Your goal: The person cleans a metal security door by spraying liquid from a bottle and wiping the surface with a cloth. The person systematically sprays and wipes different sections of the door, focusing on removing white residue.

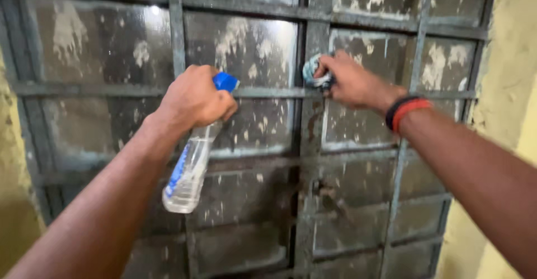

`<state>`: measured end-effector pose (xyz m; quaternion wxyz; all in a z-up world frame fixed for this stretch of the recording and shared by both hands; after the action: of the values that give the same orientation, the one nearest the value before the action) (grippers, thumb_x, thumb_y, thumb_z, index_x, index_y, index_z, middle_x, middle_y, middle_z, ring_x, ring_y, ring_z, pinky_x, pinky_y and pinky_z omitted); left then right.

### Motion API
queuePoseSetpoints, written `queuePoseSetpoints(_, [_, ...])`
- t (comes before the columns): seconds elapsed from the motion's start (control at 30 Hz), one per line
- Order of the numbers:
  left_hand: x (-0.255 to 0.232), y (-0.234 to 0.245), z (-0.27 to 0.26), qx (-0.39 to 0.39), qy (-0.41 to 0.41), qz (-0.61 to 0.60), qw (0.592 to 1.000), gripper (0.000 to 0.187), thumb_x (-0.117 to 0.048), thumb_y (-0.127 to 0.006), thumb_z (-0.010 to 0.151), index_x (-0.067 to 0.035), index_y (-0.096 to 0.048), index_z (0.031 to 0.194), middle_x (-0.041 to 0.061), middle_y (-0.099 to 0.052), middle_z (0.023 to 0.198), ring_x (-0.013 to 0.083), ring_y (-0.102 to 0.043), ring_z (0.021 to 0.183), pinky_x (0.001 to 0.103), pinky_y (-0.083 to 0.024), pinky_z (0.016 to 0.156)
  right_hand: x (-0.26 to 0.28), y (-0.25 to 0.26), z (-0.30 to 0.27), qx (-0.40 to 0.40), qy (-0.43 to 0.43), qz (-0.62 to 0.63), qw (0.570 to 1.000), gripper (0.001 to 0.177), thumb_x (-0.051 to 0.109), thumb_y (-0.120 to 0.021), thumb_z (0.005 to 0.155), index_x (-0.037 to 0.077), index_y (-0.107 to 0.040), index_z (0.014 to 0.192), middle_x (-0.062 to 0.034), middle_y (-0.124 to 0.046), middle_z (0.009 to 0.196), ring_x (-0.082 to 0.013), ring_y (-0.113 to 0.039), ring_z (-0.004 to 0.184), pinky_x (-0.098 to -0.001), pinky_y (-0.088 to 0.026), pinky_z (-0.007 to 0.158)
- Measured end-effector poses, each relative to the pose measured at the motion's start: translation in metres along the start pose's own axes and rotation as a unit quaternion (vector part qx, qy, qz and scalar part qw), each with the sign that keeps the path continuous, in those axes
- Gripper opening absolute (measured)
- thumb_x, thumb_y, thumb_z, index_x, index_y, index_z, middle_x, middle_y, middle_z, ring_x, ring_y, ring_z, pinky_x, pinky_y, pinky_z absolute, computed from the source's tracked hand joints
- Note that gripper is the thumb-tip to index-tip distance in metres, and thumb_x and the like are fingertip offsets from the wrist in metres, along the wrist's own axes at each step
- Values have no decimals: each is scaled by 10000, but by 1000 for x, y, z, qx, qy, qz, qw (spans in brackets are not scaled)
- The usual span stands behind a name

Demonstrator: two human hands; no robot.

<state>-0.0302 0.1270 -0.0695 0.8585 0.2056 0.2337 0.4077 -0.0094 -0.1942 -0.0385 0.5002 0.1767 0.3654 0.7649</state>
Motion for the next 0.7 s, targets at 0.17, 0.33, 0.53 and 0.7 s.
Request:
queuePoseSetpoints(0.17, [-2,-22,-16,-86,-67,-74,991,418,-208,-800,497,9,-706,843,230,-668,1071,420,-579,1064,449,-486,932,58,25,-7,-110,63,-4,992,394,19,-701,884,83,-536,1236,-164,-524,1194,-373,-595,1082,-467,-493,918])
queuePoseSetpoints(0.33, [4,-36,-20,-98,-100,-64,988,552,-186,-823,402,-14,-717,916,101,-608,1183,365,-492,1141,438,-372,1041,101,16,1,-307,144,92,936,378,86,-725,967,85,-563,1308,-157,-556,1254,-369,-609,1169,-452,-508,991])
queuePoseSetpoints(0.53, [10,-39,-19,-103,-113,-75,985,481,-165,-788,385,-9,-739,838,96,-617,1182,361,-504,1114,441,-371,1029,128,-35,12,-364,74,13,928,434,248,-750,940,84,-613,1317,-202,-557,1318,-431,-557,1126,-474,-506,876])
queuePoseSetpoints(0.7, [7,-36,-18,-105,-123,-72,984,405,-189,-791,415,-52,-773,796,88,-628,1195,362,-486,1150,444,-363,1009,118,-55,-7,-272,150,17,950,272,187,-714,990,133,-722,1256,-90,-634,1224,-328,-602,1130,-444,-526,981])
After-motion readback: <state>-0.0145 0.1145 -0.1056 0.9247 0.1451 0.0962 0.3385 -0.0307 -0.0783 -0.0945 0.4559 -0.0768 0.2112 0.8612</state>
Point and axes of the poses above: each hand's wrist, its own z-axis towards the middle knuckle, its own y-axis out of the back of the hand, x = y × z, the point moved 4 cm from there along z, towards the middle knuckle
